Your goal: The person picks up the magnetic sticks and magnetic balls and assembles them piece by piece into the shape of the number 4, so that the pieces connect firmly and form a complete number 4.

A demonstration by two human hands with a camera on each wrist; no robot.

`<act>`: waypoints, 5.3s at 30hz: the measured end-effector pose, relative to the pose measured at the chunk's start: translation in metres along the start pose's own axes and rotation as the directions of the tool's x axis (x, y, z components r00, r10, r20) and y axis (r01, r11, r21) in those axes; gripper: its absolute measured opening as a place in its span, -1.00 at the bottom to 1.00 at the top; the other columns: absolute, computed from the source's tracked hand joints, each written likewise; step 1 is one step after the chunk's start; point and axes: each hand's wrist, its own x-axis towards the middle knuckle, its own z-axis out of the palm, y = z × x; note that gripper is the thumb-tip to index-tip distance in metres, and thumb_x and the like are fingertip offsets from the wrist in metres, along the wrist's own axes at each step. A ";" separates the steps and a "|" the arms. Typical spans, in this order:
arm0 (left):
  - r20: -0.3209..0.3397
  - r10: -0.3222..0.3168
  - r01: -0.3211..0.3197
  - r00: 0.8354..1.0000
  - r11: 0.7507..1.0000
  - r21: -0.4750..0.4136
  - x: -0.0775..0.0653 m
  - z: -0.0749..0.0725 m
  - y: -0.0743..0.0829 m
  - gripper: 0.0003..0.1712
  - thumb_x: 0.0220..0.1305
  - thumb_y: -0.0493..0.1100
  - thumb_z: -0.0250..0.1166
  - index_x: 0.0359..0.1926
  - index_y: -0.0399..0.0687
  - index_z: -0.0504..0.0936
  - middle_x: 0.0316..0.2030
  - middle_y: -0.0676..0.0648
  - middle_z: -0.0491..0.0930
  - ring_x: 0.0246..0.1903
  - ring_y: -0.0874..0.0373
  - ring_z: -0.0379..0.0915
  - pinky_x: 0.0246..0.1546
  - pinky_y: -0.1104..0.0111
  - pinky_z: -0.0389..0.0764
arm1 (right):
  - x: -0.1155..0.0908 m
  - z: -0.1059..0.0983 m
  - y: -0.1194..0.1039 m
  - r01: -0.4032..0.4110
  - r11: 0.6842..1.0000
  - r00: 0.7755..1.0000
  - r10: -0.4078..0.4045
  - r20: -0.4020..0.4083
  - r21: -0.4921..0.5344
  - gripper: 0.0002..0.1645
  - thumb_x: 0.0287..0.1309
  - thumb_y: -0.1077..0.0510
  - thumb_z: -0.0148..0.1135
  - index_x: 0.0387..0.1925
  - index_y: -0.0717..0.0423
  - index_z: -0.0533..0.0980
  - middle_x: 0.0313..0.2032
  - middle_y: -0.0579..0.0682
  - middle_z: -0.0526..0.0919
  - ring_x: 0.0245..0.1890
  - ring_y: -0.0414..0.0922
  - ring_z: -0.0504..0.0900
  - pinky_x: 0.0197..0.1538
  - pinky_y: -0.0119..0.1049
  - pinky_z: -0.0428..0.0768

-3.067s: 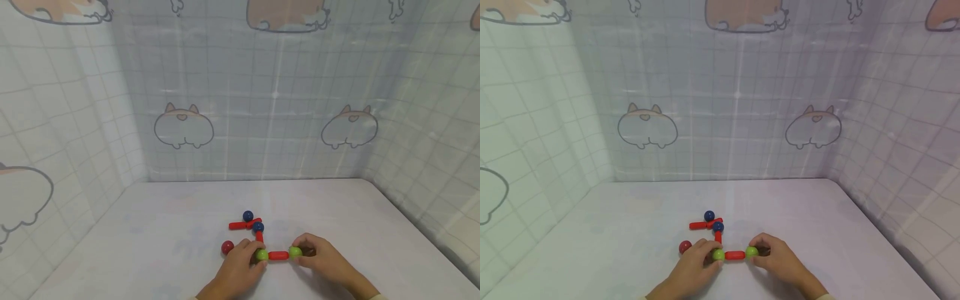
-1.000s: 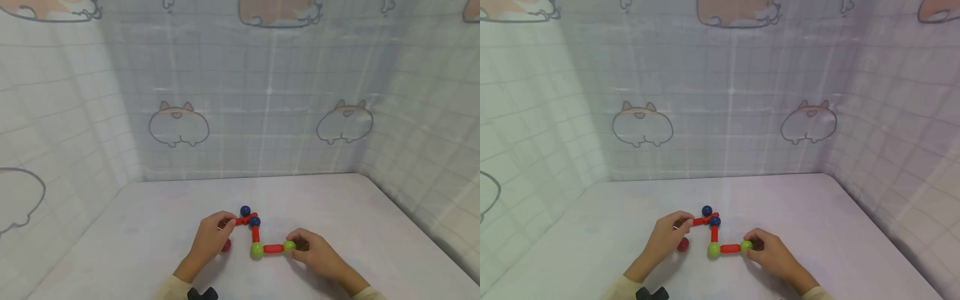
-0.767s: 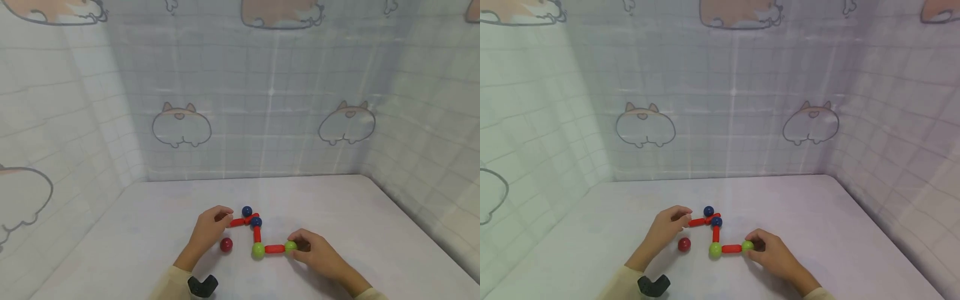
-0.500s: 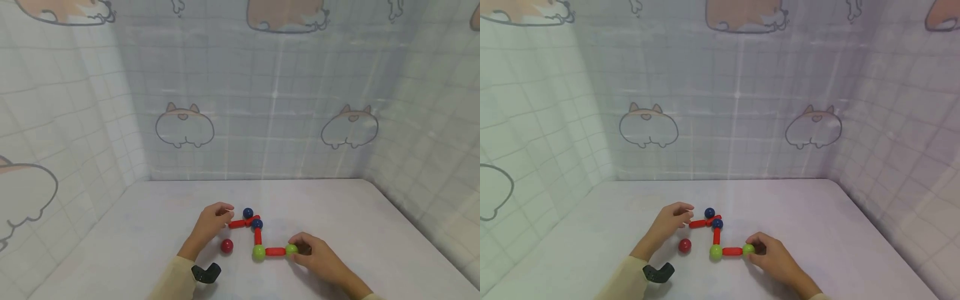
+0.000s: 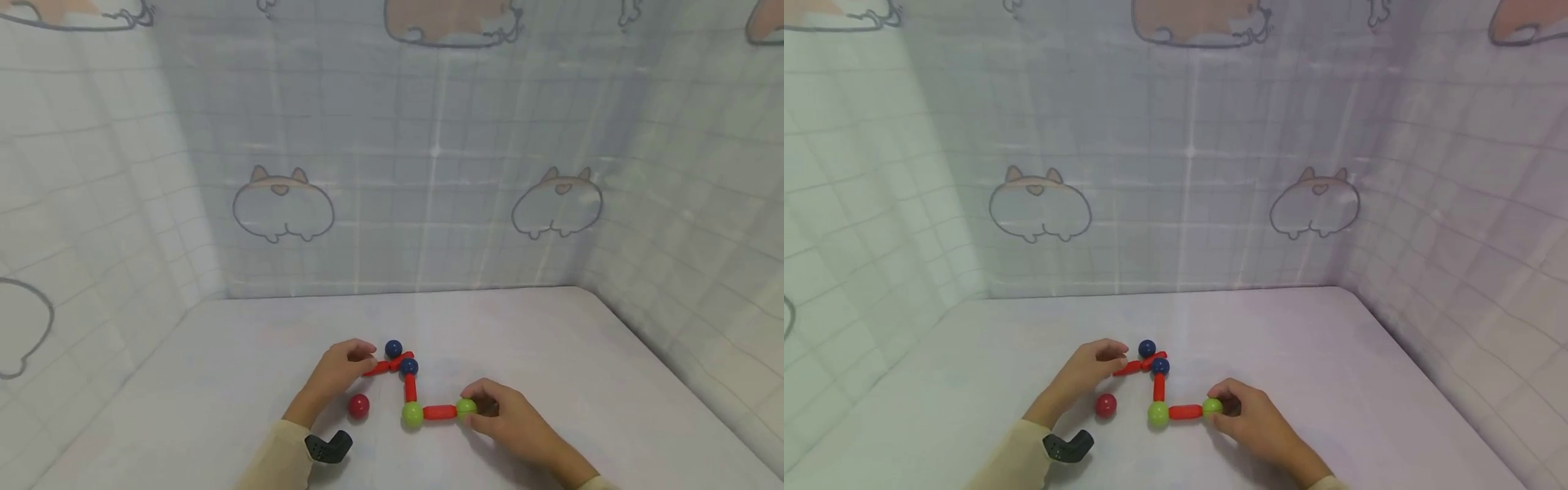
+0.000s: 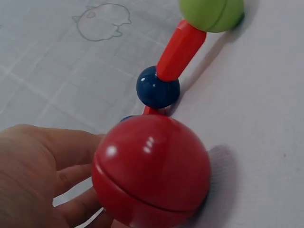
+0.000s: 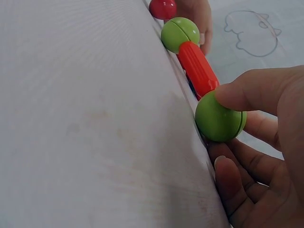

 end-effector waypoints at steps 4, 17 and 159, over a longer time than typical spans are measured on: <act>0.016 0.020 -0.021 1.000 0.999 0.045 0.001 0.003 -0.004 -0.69 0.19 -0.15 0.36 -0.01 0.08 0.65 -0.17 0.05 0.59 -0.13 0.08 0.48 -0.12 0.17 0.60 | -0.001 0.000 0.000 0.011 1.000 1.000 -0.011 -0.003 -0.016 -0.67 0.13 0.01 0.37 -0.09 -0.02 0.53 -0.20 -0.18 0.61 -0.18 -0.13 0.56 -0.16 -0.35 0.56; 0.035 0.011 -0.017 0.999 0.989 0.149 -0.003 0.002 -0.005 -0.66 0.17 -0.16 0.37 0.00 0.08 0.66 -0.22 0.05 0.57 -0.19 0.08 0.45 -0.19 0.16 0.60 | -0.001 0.002 -0.003 0.001 1.000 1.000 -0.001 -0.009 -0.029 -0.67 0.12 0.01 0.37 -0.10 -0.02 0.54 -0.21 -0.19 0.60 -0.18 -0.13 0.56 -0.17 -0.35 0.56; 0.318 0.144 -0.068 0.937 0.969 -0.237 -0.004 0.049 0.072 -0.55 0.22 -0.11 0.36 0.14 0.05 0.56 -0.28 0.03 0.60 -0.38 0.07 0.59 -0.34 0.23 0.62 | 0.006 0.007 -0.006 0.044 0.998 0.999 -0.044 0.007 -0.037 -0.68 0.11 -0.01 0.38 -0.14 -0.01 0.54 -0.28 -0.20 0.61 -0.26 -0.16 0.57 -0.20 -0.35 0.56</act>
